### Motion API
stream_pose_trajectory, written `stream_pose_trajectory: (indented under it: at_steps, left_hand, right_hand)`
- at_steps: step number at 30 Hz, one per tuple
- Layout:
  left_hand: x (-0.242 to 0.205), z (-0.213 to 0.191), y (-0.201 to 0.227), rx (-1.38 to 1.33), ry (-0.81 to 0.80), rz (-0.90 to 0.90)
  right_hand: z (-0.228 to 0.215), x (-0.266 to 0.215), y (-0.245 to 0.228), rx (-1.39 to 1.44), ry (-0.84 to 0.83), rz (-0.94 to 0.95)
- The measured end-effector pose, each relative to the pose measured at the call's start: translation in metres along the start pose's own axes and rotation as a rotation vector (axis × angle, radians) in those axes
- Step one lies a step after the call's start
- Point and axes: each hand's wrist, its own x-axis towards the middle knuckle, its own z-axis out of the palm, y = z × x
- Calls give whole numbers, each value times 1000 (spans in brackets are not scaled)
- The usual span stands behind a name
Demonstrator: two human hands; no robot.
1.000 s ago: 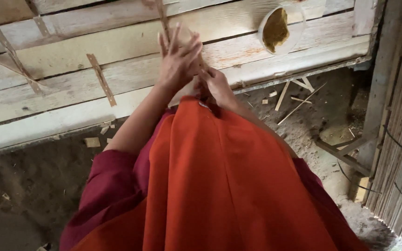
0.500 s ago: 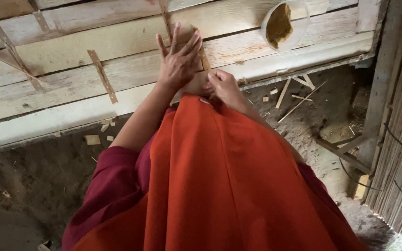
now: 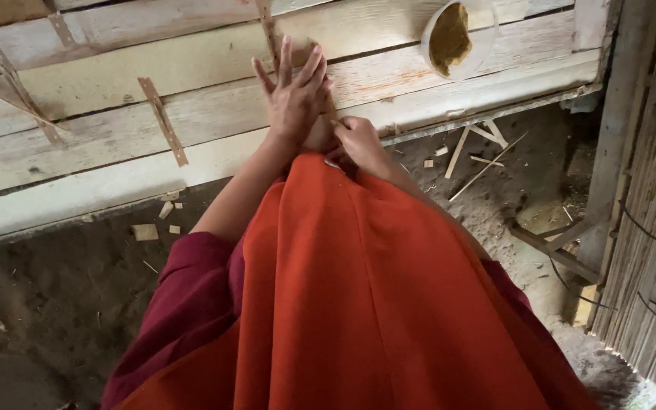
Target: Applying thin wooden strips to a wooden plank surface by hand.
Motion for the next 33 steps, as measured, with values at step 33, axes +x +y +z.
stream_pose_trajectory:
  at_steps: [33]
  left_hand:
    - [7, -37, 2, -107, -661, -79]
  right_hand:
    - [-9, 5, 7, -85, -38, -24]
